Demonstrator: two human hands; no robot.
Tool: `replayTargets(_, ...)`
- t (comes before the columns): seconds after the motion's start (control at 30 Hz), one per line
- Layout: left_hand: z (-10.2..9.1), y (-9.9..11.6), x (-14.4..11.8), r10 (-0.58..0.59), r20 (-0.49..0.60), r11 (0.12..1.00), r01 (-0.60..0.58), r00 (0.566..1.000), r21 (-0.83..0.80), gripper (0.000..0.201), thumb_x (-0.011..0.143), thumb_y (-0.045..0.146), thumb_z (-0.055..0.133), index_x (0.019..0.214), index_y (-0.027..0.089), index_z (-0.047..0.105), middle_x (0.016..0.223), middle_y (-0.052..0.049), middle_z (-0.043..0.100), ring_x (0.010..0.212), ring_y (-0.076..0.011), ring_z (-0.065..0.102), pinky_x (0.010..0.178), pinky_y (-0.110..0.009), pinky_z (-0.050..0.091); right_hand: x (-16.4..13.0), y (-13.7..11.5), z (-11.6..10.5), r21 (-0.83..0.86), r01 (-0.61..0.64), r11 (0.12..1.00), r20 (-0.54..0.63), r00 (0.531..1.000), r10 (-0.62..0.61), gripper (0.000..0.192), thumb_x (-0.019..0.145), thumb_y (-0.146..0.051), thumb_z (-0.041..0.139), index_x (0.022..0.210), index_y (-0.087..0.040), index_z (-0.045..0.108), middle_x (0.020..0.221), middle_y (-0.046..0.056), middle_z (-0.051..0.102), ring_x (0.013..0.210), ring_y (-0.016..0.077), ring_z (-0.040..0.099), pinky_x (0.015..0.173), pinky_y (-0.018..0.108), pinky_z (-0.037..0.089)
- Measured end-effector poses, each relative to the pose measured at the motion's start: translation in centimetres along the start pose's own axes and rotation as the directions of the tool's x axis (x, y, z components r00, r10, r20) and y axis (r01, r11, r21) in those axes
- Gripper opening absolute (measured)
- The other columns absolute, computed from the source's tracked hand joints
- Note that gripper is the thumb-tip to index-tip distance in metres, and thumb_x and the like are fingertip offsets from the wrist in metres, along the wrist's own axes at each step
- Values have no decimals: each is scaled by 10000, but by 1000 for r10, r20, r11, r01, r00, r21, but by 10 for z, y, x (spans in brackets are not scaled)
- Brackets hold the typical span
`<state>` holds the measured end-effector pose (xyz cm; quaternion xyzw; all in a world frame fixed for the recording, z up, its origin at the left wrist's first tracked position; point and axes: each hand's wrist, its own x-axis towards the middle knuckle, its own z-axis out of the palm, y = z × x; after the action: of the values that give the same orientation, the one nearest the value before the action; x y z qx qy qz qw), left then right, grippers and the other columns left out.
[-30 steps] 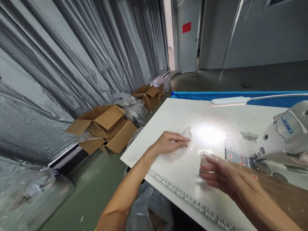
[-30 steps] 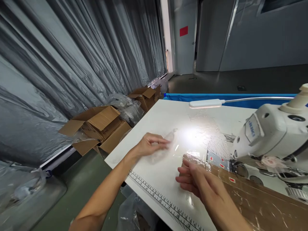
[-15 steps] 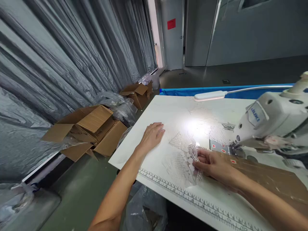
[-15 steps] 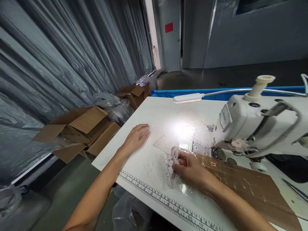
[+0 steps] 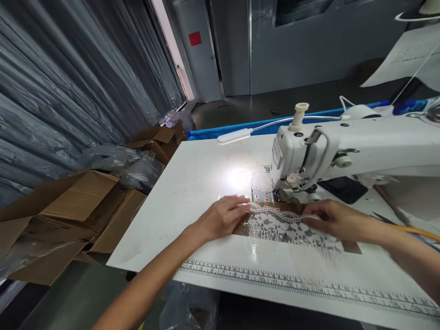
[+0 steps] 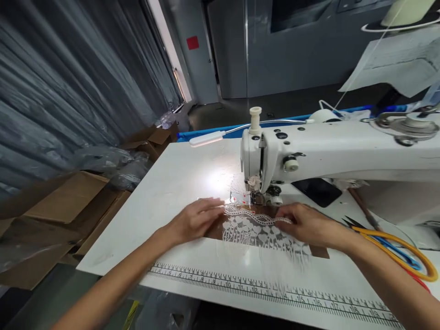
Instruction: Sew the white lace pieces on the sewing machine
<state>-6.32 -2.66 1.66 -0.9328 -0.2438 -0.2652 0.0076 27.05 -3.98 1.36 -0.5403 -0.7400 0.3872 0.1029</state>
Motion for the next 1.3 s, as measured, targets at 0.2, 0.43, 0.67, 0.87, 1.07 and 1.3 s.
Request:
replayTargets(0.2,26,31,41,144,244,988,-151,959,11,268,957,302,532,1154,134,603,1253,-105,621,1019,-201,639,882,-390,559,9,-13,-8,-164,-35,986,-200,980,2,424,866,-574,461,658,-210,525,517,-18,441,481,136,424,470,269,237)
replayTargets(0.43,15,43,33,3,329,995,-37,944,96,467,970,527,413,1064,116,616,1082,-125,642,925,-221,618,814,-387,487,-4,7,-3,-108,-42,993,-180,983,22,379,763,-575,608,693,-222,491,600,-19,520,537,147,472,502,267,315)
replayTargets(0.67,33,-15,82,-92,384,988,35,919,151,309,1003,260,332,1134,149,588,1254,-118,581,1040,-216,571,862,-356,422,-7,-7,10,-155,-95,983,-260,964,52,324,809,-541,557,753,-223,539,583,-24,499,501,138,434,489,271,281)
replayTargets(0.87,49,-35,100,19,369,1000,-24,929,9,269,958,212,390,1035,141,638,1139,-113,625,1102,-238,548,995,-421,391,-20,-24,17,151,-80,985,-232,966,114,351,825,-556,564,874,-210,600,575,-50,399,486,101,323,461,249,229)
replayTargets(1.07,20,-25,68,-319,262,806,406,911,-431,330,968,397,427,1094,153,609,1021,-112,658,883,-186,629,756,-353,524,-7,-57,36,597,-60,800,-91,986,142,430,778,-516,696,1010,-162,626,691,-2,551,557,107,467,459,225,343)
replayTargets(1.3,-9,10,39,-417,655,405,774,630,-487,632,834,617,576,1276,169,522,740,-20,620,578,-133,599,495,-232,423,9,-60,40,587,-18,809,39,999,-7,521,864,-575,575,1209,-187,606,937,86,694,826,206,663,694,330,555)
